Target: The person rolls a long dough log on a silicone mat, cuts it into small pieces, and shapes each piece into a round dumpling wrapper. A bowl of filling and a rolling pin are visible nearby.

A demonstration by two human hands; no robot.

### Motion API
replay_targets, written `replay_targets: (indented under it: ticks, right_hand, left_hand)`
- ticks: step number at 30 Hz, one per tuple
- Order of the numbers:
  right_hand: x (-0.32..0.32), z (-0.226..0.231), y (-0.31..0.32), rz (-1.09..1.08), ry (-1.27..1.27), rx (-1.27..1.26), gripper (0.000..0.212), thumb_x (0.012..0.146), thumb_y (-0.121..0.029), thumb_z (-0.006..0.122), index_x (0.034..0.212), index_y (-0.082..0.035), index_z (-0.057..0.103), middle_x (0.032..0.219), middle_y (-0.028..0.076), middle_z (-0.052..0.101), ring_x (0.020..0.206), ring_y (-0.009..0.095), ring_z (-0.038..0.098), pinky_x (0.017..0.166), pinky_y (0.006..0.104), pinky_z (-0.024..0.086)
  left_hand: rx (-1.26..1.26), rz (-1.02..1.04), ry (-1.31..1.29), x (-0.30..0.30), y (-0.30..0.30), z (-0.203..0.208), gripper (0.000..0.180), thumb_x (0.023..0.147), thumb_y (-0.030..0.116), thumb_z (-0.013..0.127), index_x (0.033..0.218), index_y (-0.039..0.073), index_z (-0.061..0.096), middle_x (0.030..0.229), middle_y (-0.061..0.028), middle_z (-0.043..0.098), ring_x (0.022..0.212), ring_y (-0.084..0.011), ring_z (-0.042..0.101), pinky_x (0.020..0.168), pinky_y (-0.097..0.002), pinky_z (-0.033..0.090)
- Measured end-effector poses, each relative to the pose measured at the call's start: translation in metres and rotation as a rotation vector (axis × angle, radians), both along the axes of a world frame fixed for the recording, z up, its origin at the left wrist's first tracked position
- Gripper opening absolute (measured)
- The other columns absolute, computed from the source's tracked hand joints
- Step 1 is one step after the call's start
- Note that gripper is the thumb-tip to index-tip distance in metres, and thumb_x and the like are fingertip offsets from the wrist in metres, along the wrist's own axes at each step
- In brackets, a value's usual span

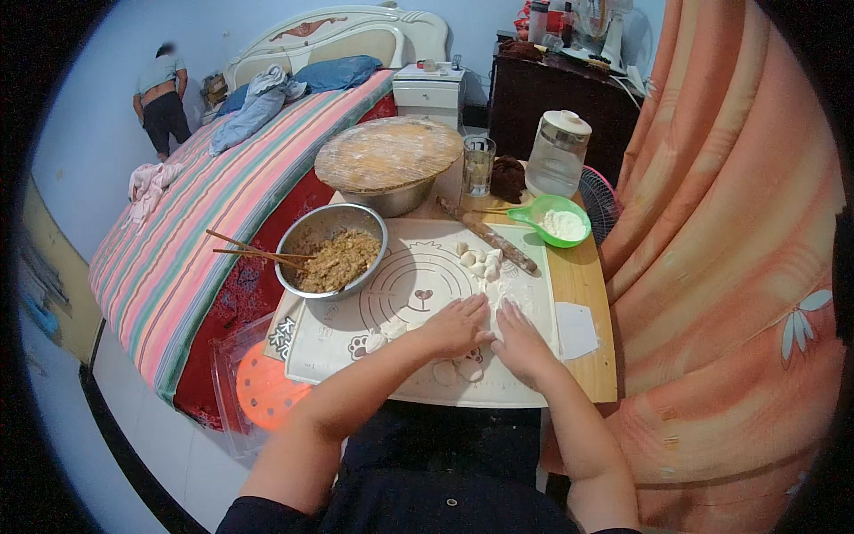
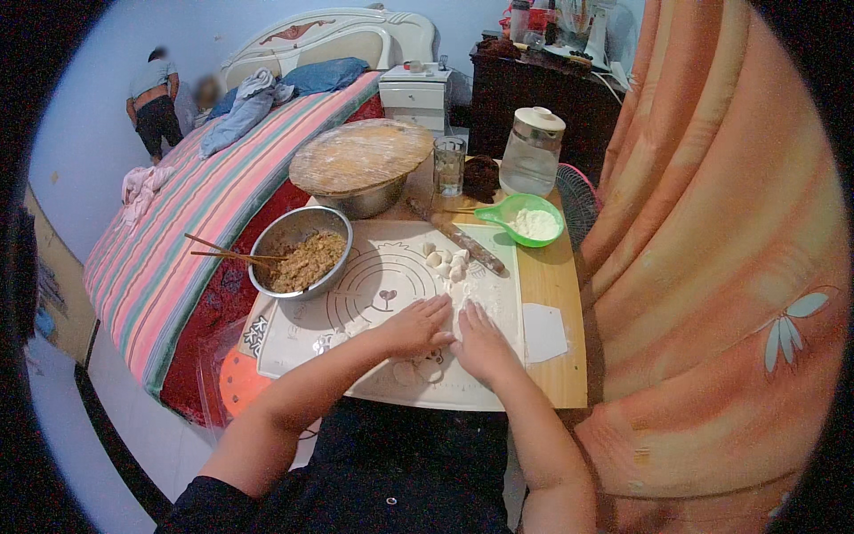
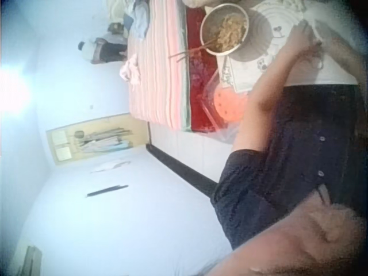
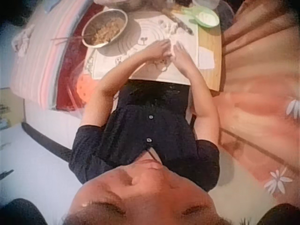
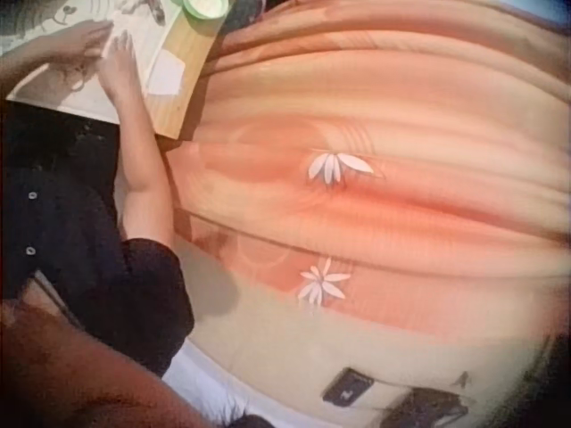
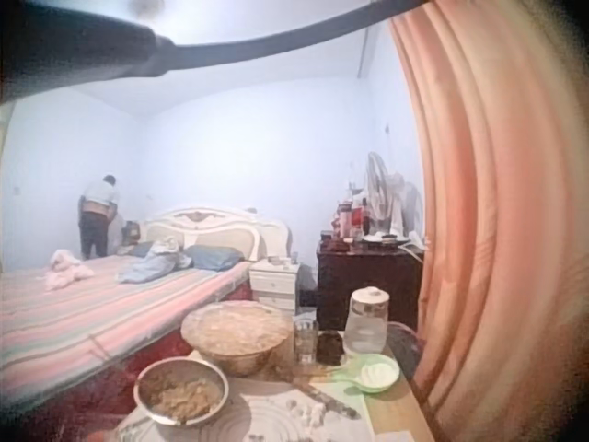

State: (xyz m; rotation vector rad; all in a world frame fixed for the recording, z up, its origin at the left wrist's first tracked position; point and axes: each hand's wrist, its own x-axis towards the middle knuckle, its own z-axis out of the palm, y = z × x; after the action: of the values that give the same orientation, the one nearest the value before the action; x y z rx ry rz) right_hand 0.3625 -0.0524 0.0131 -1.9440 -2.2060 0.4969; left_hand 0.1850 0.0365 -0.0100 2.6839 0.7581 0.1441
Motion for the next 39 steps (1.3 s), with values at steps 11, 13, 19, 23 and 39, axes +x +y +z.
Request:
replay_targets:
  ticks: [11,13,19,23,39]
  right_hand:
    - [0.001,0.001,0.055,-0.155,0.435,0.286,0.041,0.091,-0.014,0.056,0.131,-0.005,0.057,0.14,0.014,0.052,0.126,0.034,0.05,0.106,0.0396,0.042]
    - [-0.006,-0.007,0.076,-0.099,0.188,0.361,0.045,0.088,-0.007,0.054,0.133,-0.003,0.054,0.14,0.016,0.051,0.128,0.034,0.049,0.107,0.0406,0.041]
    - [-0.008,-0.021,0.083,-0.162,-0.005,0.403,0.034,0.083,-0.002,0.054,0.117,-0.002,0.061,0.119,0.015,0.055,0.114,0.033,0.053,0.098,0.0428,0.046]
    - [0.001,-0.019,0.082,-0.206,0.033,0.356,0.022,0.082,-0.005,0.058,0.102,-0.005,0.065,0.112,0.014,0.057,0.107,0.033,0.055,0.091,0.0437,0.049]
    - [0.022,-0.003,0.049,-0.156,0.159,0.213,0.025,0.086,-0.005,0.059,0.109,-0.006,0.07,0.109,0.012,0.059,0.108,0.033,0.056,0.093,0.0407,0.048]
  left_hand:
    - [-0.008,0.217,-0.39,0.003,0.053,0.008,0.037,0.084,0.006,0.059,0.121,0.003,0.061,0.133,-0.0171,0.058,0.121,-0.0339,0.056,0.096,-0.041,0.05]
    - [0.125,0.198,-0.413,0.01,0.06,-0.008,0.043,0.082,0.005,0.06,0.124,0.003,0.058,0.13,-0.0179,0.058,0.119,-0.0353,0.056,0.096,-0.0418,0.049]
    - [0.252,0.227,-0.427,0.031,0.062,-0.013,0.034,0.077,0.008,0.064,0.11,0.003,0.059,0.105,-0.0172,0.058,0.098,-0.037,0.057,0.087,-0.0444,0.049]
    - [0.154,0.267,-0.392,0.034,0.063,-0.014,0.024,0.08,0.009,0.063,0.103,0.004,0.06,0.102,-0.0159,0.057,0.099,-0.0362,0.057,0.086,-0.0429,0.05]
    - [0.218,0.074,-0.135,0.014,0.048,-0.003,0.018,0.08,0.006,0.06,0.096,0.003,0.066,0.098,-0.0118,0.063,0.095,-0.0341,0.06,0.083,-0.0409,0.053]
